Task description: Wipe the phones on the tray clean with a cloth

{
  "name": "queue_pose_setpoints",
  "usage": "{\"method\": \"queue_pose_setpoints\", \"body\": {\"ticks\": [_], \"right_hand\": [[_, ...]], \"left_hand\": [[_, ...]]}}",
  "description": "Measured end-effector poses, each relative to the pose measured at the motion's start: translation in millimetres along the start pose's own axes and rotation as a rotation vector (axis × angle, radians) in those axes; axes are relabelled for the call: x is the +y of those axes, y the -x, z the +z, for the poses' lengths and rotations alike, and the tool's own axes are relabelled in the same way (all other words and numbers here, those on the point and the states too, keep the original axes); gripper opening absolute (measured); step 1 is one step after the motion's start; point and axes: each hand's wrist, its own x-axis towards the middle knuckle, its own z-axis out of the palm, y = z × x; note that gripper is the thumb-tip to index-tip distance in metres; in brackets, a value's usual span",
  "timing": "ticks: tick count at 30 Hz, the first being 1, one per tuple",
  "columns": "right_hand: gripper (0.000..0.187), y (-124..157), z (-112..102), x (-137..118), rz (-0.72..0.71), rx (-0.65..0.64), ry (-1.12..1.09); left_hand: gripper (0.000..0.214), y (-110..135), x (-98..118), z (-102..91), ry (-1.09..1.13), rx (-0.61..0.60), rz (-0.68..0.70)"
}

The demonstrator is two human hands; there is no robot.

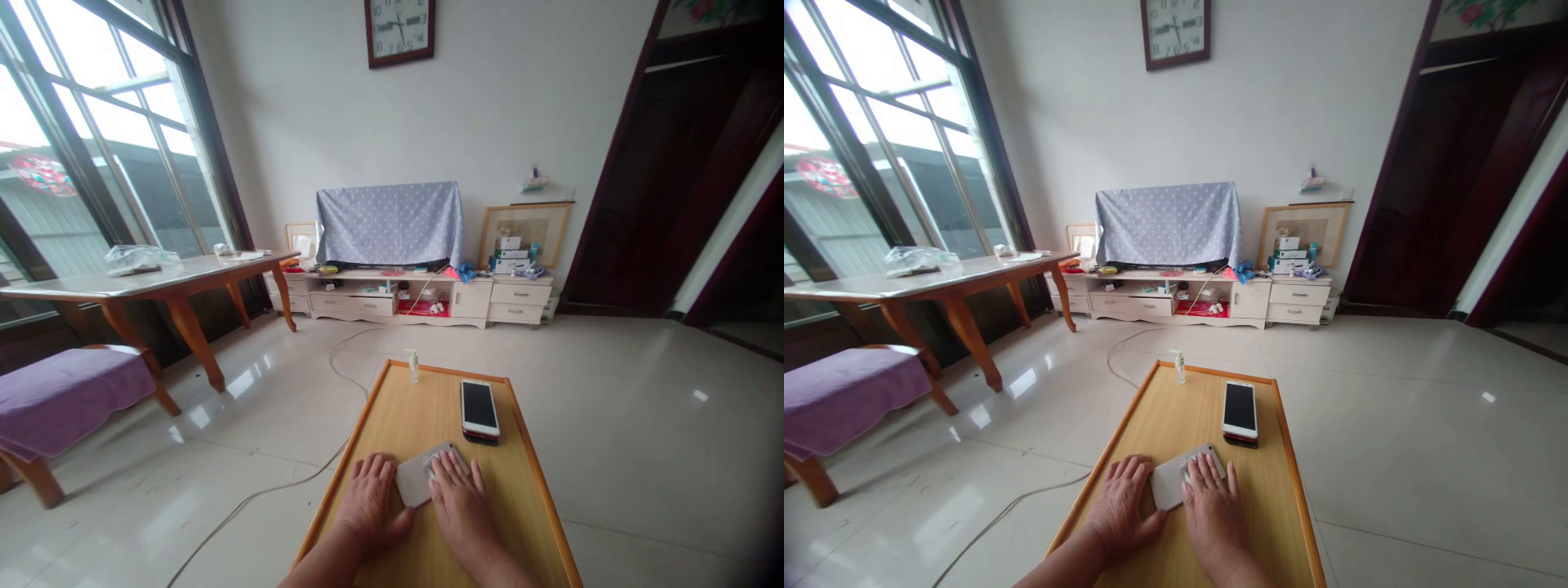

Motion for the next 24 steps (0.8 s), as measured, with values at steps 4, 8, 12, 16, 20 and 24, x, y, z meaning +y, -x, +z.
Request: {"method": "queue_pose_setpoints", "body": {"ticks": [4,8,12,16,20,24], "right_hand": [[0.049,1.5,10.4,3.1,-0.007,0.03,0.025],[0.05,3.6,16.9,-0.2,-0.02,0.046,0.042],[0.05,3.9,23.1,-2.1,-0.028,0.067,0.071],[0.05,4.8,29.5,-4.7,-0.049,0.079,0.084],[0.052,5.4,33.8,-8.8,-0.07,0.052,0.098],[0.053,5.6,36.4,-13.6,-0.093,0.048,0.12]], "left_hand": [[0.062,3.9,-4.7,-2.2,0.018,-0.01,-0.01],[0.065,7.9,-8.5,-6.1,0.054,-0.008,-0.014],[0.063,12.4,-10.9,-9.3,0.056,-0.004,-0.028],[0.06,18.6,-14.9,-10.8,0.057,0.003,-0.025],[0.067,25.2,-21.9,-11.5,0.079,0.006,0.002],[0.069,30.4,-28.7,-12.7,0.096,0.013,0.023]]}}
